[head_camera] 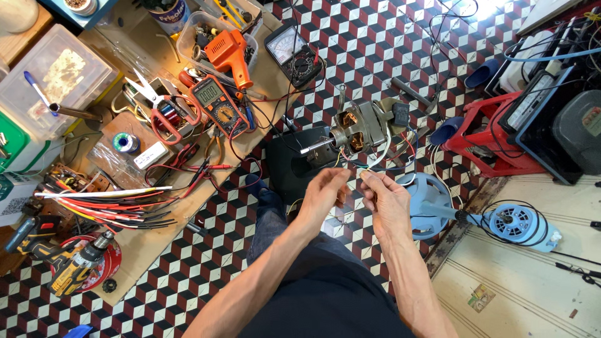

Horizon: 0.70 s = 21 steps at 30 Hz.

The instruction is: The person works on an electrical motor, stripping wire ends with pliers, twisting wires together, and using a heat gun to shrink heat-shrink tubing. The person also uses a multimeter to test connections and handles various wires and tools on a cluttered workbench.

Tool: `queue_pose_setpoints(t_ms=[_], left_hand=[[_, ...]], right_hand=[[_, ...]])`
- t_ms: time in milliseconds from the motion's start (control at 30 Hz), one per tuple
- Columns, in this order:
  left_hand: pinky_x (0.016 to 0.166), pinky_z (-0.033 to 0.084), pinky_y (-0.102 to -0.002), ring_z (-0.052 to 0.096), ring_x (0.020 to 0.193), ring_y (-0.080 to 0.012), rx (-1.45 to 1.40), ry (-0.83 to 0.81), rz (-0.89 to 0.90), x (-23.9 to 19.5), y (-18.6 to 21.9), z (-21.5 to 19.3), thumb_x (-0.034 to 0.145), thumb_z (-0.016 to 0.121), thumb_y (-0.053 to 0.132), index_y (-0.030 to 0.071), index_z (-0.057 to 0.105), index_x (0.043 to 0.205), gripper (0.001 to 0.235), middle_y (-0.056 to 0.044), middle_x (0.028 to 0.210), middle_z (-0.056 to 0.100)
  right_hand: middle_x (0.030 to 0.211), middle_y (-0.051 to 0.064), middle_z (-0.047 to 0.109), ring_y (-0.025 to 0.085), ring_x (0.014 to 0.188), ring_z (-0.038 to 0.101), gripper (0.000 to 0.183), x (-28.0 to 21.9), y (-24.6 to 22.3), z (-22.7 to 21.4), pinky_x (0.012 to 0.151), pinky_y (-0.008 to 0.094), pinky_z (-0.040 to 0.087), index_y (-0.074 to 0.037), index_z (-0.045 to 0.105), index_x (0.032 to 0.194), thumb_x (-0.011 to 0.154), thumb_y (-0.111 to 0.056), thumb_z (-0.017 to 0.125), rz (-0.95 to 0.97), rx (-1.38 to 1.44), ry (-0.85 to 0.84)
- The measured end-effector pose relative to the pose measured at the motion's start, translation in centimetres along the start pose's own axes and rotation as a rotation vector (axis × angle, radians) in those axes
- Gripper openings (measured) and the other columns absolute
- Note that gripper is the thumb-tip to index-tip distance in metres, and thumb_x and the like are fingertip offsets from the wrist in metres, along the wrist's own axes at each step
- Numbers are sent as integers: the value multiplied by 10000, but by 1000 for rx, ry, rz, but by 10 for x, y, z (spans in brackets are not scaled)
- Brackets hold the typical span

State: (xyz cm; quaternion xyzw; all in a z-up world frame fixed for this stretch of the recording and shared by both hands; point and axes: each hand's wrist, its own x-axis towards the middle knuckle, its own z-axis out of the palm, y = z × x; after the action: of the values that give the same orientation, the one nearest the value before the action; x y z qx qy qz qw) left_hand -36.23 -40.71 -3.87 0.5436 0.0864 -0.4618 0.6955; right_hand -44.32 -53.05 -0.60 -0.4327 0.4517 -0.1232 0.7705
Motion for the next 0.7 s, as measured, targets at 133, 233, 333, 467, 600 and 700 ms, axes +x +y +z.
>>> queue_pose_setpoints(t_ms=[133,233,333,467,600,700], left_hand=[[646,557,-245,674,750,-92,386,105,615,-31,3,5,943,722,148,45,694,1126,211,-29,877,718],[645,587,-249,700,750,-111,577,130,820,-37,8,8,930,752,113,55,703,1161,243,-58,926,735],[622,592,-260,702,707,-129,708,147,865,-34,13,8,913,764,107,62,712,1164,261,-72,938,743],[659,598,-273,730,747,-169,845,161,999,-32,17,7,924,768,109,77,710,1161,245,-60,979,754],[686,594,-291,740,812,-191,890,174,1111,-32,21,7,927,760,107,72,689,1181,266,-65,1009,750],[694,595,-293,740,827,-189,934,137,1137,-34,24,6,925,753,95,62,686,1179,265,-64,995,750]], right_hand=[[761,27,645,52,581,510,69,-1,0,2,473,200,357,11,722,919,915,-58,716,3,10,-2],[761,28,644,52,583,508,79,-1,-2,1,476,203,360,17,730,938,909,-55,712,11,1,-3],[763,27,647,50,582,501,92,0,-2,0,474,205,358,22,735,950,907,-55,711,13,-9,2],[759,32,642,55,578,496,87,2,-1,-2,468,210,352,29,731,946,906,-48,721,5,-33,6],[757,42,647,57,577,499,87,4,0,-5,462,209,350,31,725,948,900,-42,724,14,-45,18],[756,42,646,59,578,505,93,6,0,-7,461,207,353,28,723,951,895,-46,714,21,-31,9]])
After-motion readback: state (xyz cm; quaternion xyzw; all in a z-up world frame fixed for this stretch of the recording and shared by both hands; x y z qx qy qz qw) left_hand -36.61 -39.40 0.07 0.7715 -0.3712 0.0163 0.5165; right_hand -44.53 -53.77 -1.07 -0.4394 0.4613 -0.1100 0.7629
